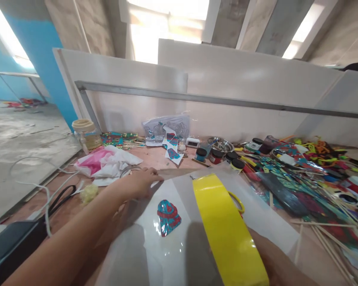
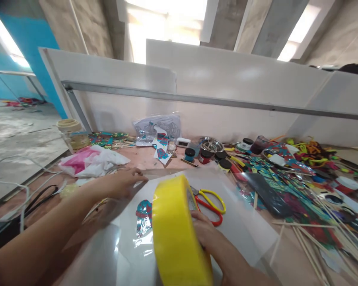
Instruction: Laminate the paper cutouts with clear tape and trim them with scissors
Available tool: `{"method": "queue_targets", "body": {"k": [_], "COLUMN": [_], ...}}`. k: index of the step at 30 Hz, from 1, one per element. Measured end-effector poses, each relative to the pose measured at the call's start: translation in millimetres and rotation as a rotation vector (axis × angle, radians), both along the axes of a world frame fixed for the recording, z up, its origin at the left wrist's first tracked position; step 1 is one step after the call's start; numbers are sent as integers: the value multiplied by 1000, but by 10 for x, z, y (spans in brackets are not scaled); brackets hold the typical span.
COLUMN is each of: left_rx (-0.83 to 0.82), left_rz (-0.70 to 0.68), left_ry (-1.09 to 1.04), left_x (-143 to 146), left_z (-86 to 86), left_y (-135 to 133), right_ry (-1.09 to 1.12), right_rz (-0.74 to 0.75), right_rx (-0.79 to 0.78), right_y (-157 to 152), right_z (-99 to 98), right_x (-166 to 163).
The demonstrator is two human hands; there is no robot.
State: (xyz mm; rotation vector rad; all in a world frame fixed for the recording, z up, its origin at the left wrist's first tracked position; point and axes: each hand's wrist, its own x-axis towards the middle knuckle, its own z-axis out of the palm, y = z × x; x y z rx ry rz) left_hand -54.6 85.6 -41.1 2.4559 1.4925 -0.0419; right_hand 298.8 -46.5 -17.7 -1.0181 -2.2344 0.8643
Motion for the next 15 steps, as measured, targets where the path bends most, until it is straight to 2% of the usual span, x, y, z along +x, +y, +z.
{"method": "queue_targets", "body": {"k": [4,9,12,15], "left_rx": [51,177,269,333], "left_rz": [33,96,142,127], "left_ry": [-18,-81,-145,-272], "left_x": [42,221,340,430], "left_z": [-197,-371,-254,69], "left_y": [119,178,117,-88], "right_ry": [-48,-95,-152,-293], "right_rz": [7,168,225,240], "right_rx": [110,331,391,399], "right_y": [123,263,257,213], "right_z": [-116,-196,-141,-64], "right_x": [81,99,44,-9]}}
